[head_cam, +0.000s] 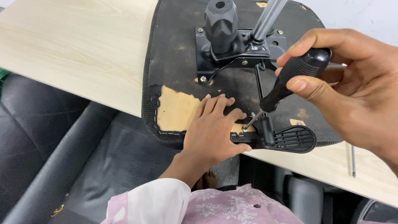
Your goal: The person uses a screwdriver to tighten screws on the underside of an office chair seat, securing the gas lift and tilt mechanism to the seat base. The person works methodically around the perimeter of the seat, tightening each screw in turn.
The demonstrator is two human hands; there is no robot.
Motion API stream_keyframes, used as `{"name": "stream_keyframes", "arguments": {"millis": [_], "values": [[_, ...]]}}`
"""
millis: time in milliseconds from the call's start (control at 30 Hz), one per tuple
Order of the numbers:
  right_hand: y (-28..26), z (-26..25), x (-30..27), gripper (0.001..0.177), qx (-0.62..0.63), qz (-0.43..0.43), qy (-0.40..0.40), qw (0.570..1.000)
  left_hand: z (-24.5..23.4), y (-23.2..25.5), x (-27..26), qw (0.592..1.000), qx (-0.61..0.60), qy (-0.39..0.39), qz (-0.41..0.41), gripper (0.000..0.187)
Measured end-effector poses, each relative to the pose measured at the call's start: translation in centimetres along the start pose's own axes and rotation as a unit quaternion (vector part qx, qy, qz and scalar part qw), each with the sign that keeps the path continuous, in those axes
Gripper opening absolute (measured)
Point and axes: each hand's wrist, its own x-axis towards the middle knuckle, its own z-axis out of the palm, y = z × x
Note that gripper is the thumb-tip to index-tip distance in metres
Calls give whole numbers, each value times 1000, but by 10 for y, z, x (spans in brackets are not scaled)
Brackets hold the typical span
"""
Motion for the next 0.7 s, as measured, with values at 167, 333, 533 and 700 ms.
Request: {"name": "stream_keyframes", "arguments": {"millis": [167, 333, 533, 700], "values": [[1, 0, -4, 33, 4, -22, -13, 1000, -1, 0, 0, 1000, -2, -4, 1, 68], [5, 3, -9, 46, 50, 44, -12, 998, -4, 2, 0, 1000, -4, -8, 0, 69], [8, -1, -15, 50, 41, 29, 25, 998, -5, 2, 2, 1000, -7, -14, 4, 70], [28, -26, -19, 38, 9, 88, 140, 986, -3, 1, 2, 1000, -11, 5, 13, 70]]}}
